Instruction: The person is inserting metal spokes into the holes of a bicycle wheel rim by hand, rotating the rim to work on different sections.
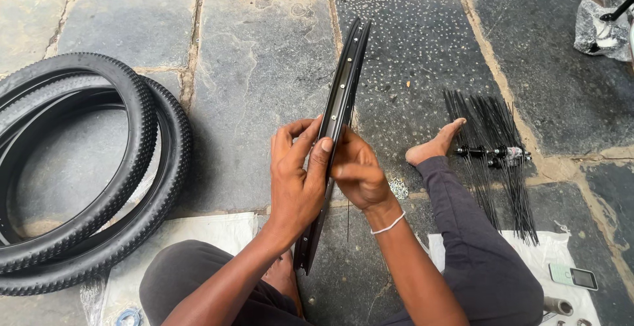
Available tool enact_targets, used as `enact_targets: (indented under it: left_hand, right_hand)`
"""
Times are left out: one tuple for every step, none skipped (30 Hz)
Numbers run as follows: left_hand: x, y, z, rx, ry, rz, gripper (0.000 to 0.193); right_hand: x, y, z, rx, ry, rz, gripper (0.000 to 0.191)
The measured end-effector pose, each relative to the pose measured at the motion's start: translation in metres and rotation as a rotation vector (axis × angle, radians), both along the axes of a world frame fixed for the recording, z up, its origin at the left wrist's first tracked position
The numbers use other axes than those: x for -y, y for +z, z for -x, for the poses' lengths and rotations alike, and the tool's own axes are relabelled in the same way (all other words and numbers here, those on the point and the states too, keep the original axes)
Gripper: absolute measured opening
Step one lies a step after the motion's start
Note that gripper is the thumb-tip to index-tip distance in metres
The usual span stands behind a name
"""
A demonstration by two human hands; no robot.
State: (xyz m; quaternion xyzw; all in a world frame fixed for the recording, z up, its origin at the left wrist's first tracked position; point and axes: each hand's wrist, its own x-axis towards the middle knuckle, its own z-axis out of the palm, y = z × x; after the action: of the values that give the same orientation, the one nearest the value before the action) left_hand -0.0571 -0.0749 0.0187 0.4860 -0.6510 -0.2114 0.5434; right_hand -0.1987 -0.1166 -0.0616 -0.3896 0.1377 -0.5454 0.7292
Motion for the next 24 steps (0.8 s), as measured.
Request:
enact_targets:
  left_hand:
    - [0.002, -0.001, 0.0, -0.002, 0.008, 0.01, 0.037]
    - [0.004, -0.002, -0.001, -0.003, 0.016, 0.018, 0.036]
    - [0.008, -0.003, -0.001, -0.003, 0.022, 0.029, 0.036]
    - [0.01, -0.004, -0.002, -0.003, 0.028, -0.008, 0.037]
    - [0.011, -0.005, -0.003, -0.003, 0.033, -0.047, 0.039]
    - [0.011, -0.007, -0.004, -0.003, 0.036, -0.092, 0.04]
    - [0.004, -0.01, -0.005, -0.004, 0.074, -0.062, 0.039]
    - [-0.007, -0.013, -0.006, -0.007, 0.111, -0.037, 0.038]
    - [-0.018, -0.017, -0.007, -0.01, 0.148, -0.006, 0.039]
    - [-0.026, -0.022, -0.007, 0.006, 0.144, -0.203, 0.036]
    - [-0.031, -0.027, -0.007, 0.026, 0.139, -0.399, 0.035]
    - [-0.034, -0.032, -0.006, 0.05, 0.13, -0.604, 0.037]
    - [-0.031, -0.036, -0.007, -0.118, 0.027, -0.583, 0.035]
    - [-0.021, -0.039, -0.007, -0.289, -0.081, -0.551, 0.034]
    - [-0.012, -0.04, -0.007, -0.462, -0.184, -0.528, 0.033]
    - [-0.007, -0.041, -0.005, -0.377, -0.205, -0.481, 0.026]
    - [-0.001, -0.04, -0.004, -0.286, -0.224, -0.424, 0.03]
    - [0.006, -0.039, -0.003, -0.188, -0.251, -0.345, 0.042]
    - [0.011, -0.038, -0.002, -0.313, -0.34, -0.367, 0.043]
    - [0.012, -0.036, 0.001, -0.445, -0.422, -0.402, 0.045]
    - [0.011, -0.035, 0.003, -0.582, -0.501, -0.448, 0.048]
    - [0.01, -0.035, 0.006, -0.538, -0.49, -0.398, 0.049]
    - [0.01, -0.035, 0.008, -0.493, -0.482, -0.347, 0.05]
    - [0.007, -0.035, 0.011, -0.446, -0.473, -0.307, 0.051]
  right_hand:
    - [0.001, 0.005, -0.002, 0.047, 0.018, -0.041, 0.049]
    - [0.002, 0.01, -0.004, 0.027, 0.029, -0.031, 0.038]
    - [0.004, 0.014, -0.006, 0.008, 0.039, -0.017, 0.031]
    - [0.007, 0.017, -0.005, -0.01, 0.048, -0.001, 0.032]
    - [0.009, 0.018, -0.002, -0.009, 0.069, -0.02, 0.029]
    - [0.012, 0.017, 0.003, -0.008, 0.087, -0.045, 0.04]
    - [0.014, 0.012, 0.01, -0.008, 0.103, -0.076, 0.056]
    - [0.014, 0.004, 0.017, -0.042, -0.005, -0.095, 0.05]
    - [0.014, -0.008, 0.029, -0.078, -0.111, -0.11, 0.044]
    - [0.015, -0.021, 0.041, -0.114, -0.216, -0.118, 0.039]
    - [0.017, -0.039, 0.045, -0.336, -0.432, -0.069, 0.029]
    - [0.015, -0.061, 0.043, -0.563, -0.647, -0.03, 0.02]
    - [0.013, -0.083, 0.041, -0.793, -0.86, 0.013, 0.014]
    - [0.008, -0.103, 0.038, -0.966, -0.726, 0.045, 0.018]
    - [-0.002, -0.118, 0.036, -1.136, -0.574, 0.068, 0.022]
    - [-0.014, -0.128, 0.035, -1.046, -0.463, -0.054, 0.02]
    - [-0.025, -0.133, 0.031, -0.944, -0.357, -0.164, 0.02]
    - [-0.032, -0.132, 0.028, -0.832, -0.264, -0.253, 0.022]
    - [-0.039, -0.126, 0.024, -0.706, -0.365, -0.186, 0.025]
    - [-0.05, -0.116, 0.021, -0.583, -0.452, -0.132, 0.028]
    - [-0.059, -0.105, 0.015, -0.462, -0.536, -0.089, 0.032]
    - [-0.06, -0.094, 0.009, -0.528, -0.62, 0.038, 0.03]
    - [-0.055, -0.086, 0.002, -0.593, -0.704, 0.169, 0.032]
    - [-0.049, -0.081, -0.006, -0.66, -0.783, 0.29, 0.035]
